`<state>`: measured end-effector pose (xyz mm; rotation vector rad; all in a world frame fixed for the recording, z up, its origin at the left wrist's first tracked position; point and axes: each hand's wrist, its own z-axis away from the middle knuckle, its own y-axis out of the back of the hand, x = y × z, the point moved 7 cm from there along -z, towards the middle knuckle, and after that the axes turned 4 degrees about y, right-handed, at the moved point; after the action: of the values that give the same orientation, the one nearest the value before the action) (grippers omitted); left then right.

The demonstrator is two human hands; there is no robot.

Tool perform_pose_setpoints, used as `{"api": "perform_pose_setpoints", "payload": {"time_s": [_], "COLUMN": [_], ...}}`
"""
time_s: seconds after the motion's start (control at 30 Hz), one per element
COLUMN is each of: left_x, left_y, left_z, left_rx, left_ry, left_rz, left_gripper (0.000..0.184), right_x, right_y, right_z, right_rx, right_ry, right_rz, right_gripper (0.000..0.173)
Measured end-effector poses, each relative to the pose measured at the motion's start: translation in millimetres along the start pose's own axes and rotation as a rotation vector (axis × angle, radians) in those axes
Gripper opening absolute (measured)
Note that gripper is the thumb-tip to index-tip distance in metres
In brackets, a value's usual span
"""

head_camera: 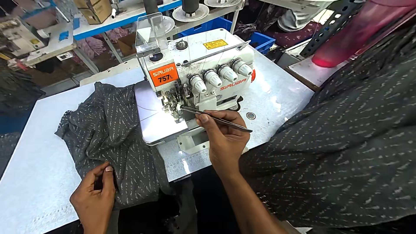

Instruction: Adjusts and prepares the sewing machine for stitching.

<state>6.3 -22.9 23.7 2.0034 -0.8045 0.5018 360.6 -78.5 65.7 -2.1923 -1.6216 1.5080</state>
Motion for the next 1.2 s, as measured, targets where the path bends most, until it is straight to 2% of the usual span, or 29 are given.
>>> {"api": "perform_pose_setpoints", "payload": {"time_s": [1.2], "left_x": [0.9], "left_y": [0.2], "left_z": [-0.3], "left_rx": [-0.007], "left_ry": [0.002], "left_rz": [0.004], "left_gripper": [0.022], "right_x": [14.3], "right_y": [-13.2], "right_z": [2.9], "right_rx": [0.017], "right_ry": [0.002], "right_rz": [0.041], "right_gripper": [0.021]}}
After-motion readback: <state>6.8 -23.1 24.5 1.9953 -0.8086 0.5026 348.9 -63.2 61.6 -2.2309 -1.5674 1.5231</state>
